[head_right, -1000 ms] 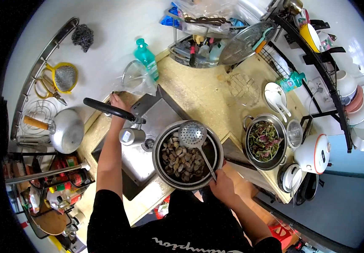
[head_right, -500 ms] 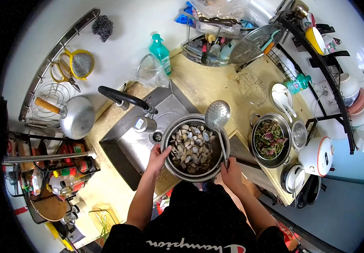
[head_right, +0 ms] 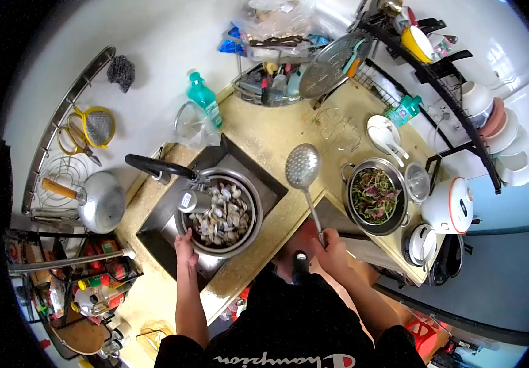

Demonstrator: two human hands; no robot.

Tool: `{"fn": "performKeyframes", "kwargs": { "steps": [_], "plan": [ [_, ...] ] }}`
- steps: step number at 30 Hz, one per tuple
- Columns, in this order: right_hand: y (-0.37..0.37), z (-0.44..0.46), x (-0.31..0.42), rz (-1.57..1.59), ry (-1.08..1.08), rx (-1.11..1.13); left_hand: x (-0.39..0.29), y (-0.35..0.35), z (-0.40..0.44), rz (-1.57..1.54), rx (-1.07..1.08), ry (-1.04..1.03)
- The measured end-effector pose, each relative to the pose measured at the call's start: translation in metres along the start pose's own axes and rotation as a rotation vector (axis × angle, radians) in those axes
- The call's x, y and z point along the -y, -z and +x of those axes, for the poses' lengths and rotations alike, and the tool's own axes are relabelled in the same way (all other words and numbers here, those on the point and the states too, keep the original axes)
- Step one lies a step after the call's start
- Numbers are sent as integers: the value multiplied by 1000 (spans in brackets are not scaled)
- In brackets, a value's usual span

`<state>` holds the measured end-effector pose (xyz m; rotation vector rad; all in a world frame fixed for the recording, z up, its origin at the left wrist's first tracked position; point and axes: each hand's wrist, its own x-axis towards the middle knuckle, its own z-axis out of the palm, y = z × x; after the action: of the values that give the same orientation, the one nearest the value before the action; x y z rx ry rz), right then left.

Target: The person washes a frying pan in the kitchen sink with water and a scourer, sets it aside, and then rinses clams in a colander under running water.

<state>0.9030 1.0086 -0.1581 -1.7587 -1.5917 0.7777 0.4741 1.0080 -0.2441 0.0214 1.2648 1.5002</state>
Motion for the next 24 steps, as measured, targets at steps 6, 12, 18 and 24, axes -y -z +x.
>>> {"fn": "performKeyframes", "kwargs": {
  "steps": [6,12,18,24],
  "plan": [
    [0,-14,21,-124,-37,64,52,37,88,7,-47,-39],
    [15,-32,28,-225,25,102,103,46,125,-30,-89,32],
    [20,-43,29,-292,-90,174,137,50,140,18,-88,59],
    [15,-41,39,-298,-93,192,135,54,132,504,-120,124]
  ]
}}
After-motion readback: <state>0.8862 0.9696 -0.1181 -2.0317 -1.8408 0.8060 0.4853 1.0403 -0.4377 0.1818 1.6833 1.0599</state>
